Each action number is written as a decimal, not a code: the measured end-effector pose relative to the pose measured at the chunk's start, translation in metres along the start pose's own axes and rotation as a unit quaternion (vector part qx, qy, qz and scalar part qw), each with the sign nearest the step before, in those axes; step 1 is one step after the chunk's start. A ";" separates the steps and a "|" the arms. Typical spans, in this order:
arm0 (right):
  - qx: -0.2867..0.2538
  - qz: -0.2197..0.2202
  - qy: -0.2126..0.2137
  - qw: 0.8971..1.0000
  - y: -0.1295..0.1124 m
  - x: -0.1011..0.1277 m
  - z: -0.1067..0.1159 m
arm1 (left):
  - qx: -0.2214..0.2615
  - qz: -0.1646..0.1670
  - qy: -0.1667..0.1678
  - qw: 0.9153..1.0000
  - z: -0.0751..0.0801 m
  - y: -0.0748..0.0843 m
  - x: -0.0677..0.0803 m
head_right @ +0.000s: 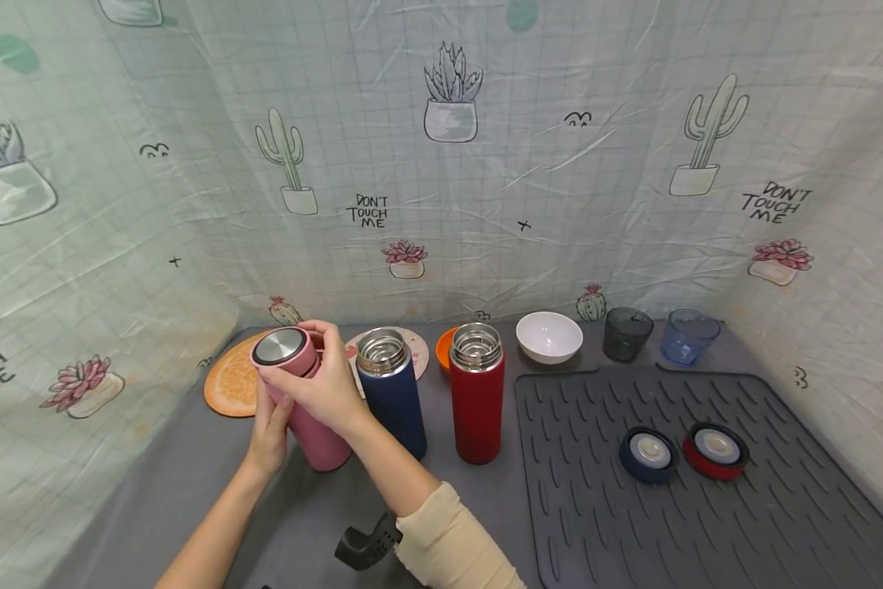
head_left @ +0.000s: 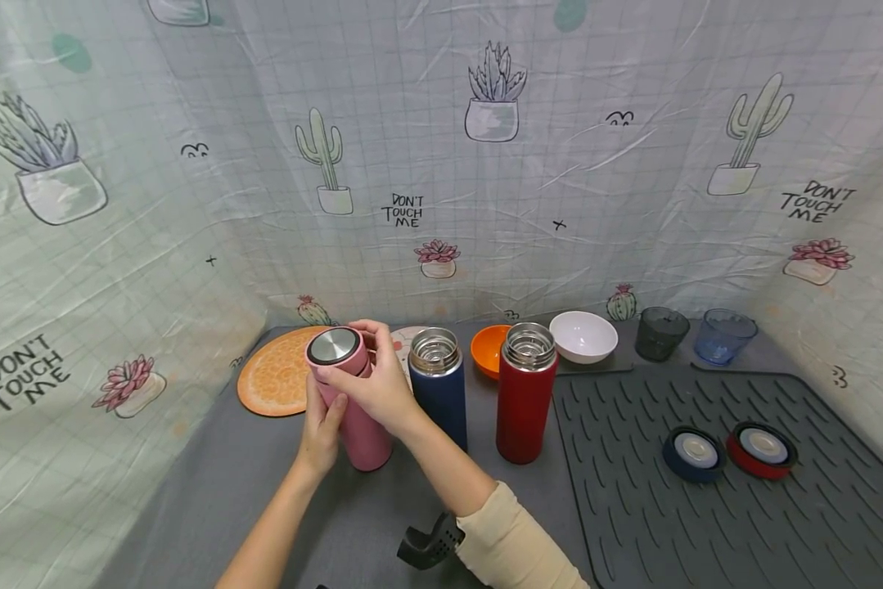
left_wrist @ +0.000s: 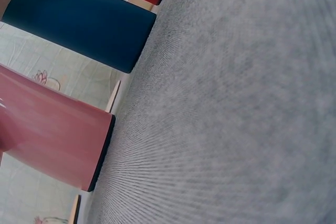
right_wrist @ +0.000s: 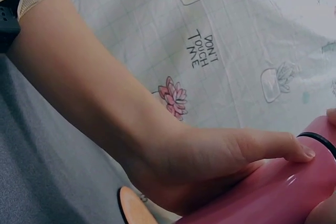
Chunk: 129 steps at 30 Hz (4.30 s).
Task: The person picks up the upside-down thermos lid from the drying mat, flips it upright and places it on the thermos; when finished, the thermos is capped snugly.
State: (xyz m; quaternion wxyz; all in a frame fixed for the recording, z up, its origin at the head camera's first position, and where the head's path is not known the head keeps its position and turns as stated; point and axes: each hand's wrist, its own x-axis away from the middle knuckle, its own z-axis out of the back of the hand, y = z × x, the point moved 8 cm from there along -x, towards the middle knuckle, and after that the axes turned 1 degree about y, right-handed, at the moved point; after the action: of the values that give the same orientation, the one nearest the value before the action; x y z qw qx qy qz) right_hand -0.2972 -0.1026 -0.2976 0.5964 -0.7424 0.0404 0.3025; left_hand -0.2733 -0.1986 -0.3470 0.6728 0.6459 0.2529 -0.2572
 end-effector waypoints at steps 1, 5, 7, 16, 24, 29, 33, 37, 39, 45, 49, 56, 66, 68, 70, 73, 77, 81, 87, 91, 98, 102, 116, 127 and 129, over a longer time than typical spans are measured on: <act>0.010 0.001 -0.001 1.000 -0.001 0.000 -0.001 | -0.001 -0.001 0.000 1.000 0.000 0.000 0.000; 0.030 0.006 -0.021 0.999 -0.003 0.002 -0.003 | -0.005 0.001 0.005 1.000 0.001 0.000 0.001; 0.025 0.007 -0.029 0.999 -0.004 0.002 -0.004 | -0.010 -0.001 0.009 1.000 0.002 0.000 0.002; 0.032 0.003 0.017 0.999 -0.002 0.001 -0.001 | -0.018 -0.017 -0.005 1.000 0.000 0.001 0.001; 0.102 0.016 -0.009 0.995 -0.006 0.002 -0.003 | -0.017 -0.012 0.001 1.000 0.001 0.002 0.001; 0.048 0.010 0.000 0.999 -0.006 -0.001 -0.002 | -0.021 -0.021 -0.005 1.000 0.000 0.003 0.000; 0.062 -0.005 0.038 0.997 -0.004 -0.001 0.002 | -0.032 -0.025 -0.006 0.999 -0.001 0.004 -0.001; 0.089 -0.011 0.030 0.996 -0.008 0.002 0.001 | -0.030 -0.016 -0.007 0.999 -0.001 0.001 0.000; 0.103 -0.011 0.015 0.994 -0.008 0.002 -0.001 | -0.027 -0.013 -0.008 1.000 -0.001 0.001 -0.001; 0.043 -0.013 0.025 0.999 0.000 -0.001 -0.001 | -0.025 -0.018 -0.009 0.999 -0.001 0.001 -0.001; 0.048 -0.026 0.051 0.997 0.001 -0.002 0.002 | -0.022 -0.018 -0.014 1.000 -0.002 0.000 -0.001; 0.066 -0.014 0.011 0.998 -0.002 0.000 -0.001 | -0.032 0.000 -0.005 0.999 -0.001 -0.001 0.001; -0.011 -0.008 0.028 1.000 -0.003 -0.002 0.001 | -0.030 -0.008 -0.009 0.999 -0.001 -0.001 0.000; 0.015 -0.012 0.036 0.999 -0.002 -0.002 0.001 | -0.029 -0.015 -0.010 0.999 -0.001 -0.001 0.000; 0.056 -0.015 0.033 0.998 -0.001 -0.002 0.001 | -0.030 -0.017 -0.009 0.999 -0.001 0.000 0.000; 0.093 -0.019 0.013 0.995 -0.002 -0.001 0.000 | -0.032 -0.010 -0.003 0.999 0.000 -0.001 0.001; 0.051 -0.014 -0.013 0.998 -0.004 -0.002 -0.002 | -0.036 0.002 0.003 0.999 0.002 -0.002 0.002; -0.006 -0.013 -0.006 1.000 -0.003 -0.004 -0.002 | -0.035 -0.002 -0.004 0.999 0.001 -0.001 0.001; 0.040 -0.029 0.007 0.999 -0.001 -0.003 -0.002 | -0.025 -0.014 -0.009 1.000 0.000 0.001 0.001; 0.079 -0.024 -0.019 0.996 -0.004 -0.003 -0.003 | -0.026 -0.014 -0.005 1.000 0.000 0.000 0.002; -0.005 -0.037 0.002 0.999 -0.001 -0.005 -0.002 | -0.036 -0.012 -0.007 0.999 -0.001 0.001 0.002; 0.046 -0.044 0.019 0.998 0.000 -0.004 0.000 | -0.036 -0.006 -0.010 0.999 -0.001 0.000 0.003; -0.008 -0.035 0.010 0.999 0.000 -0.005 0.001 | -0.066 -0.001 -0.004 0.998 0.001 -0.001 0.003; 0.004 -0.025 -0.034 0.999 -0.002 -0.005 -0.003 | -0.077 0.007 -0.004 0.997 0.001 -0.002 0.002; -0.021 -0.022 -0.031 0.999 -0.002 -0.006 -0.003 | -0.077 0.006 -0.006 0.997 0.001 -0.002 0.002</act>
State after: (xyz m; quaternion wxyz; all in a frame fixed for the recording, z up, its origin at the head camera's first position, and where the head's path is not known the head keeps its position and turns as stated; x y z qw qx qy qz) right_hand -0.2997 -0.1064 -0.2929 0.5878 -0.7458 -0.0006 0.3133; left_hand -0.2737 -0.2001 -0.3497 0.7238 0.5920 0.2641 -0.2366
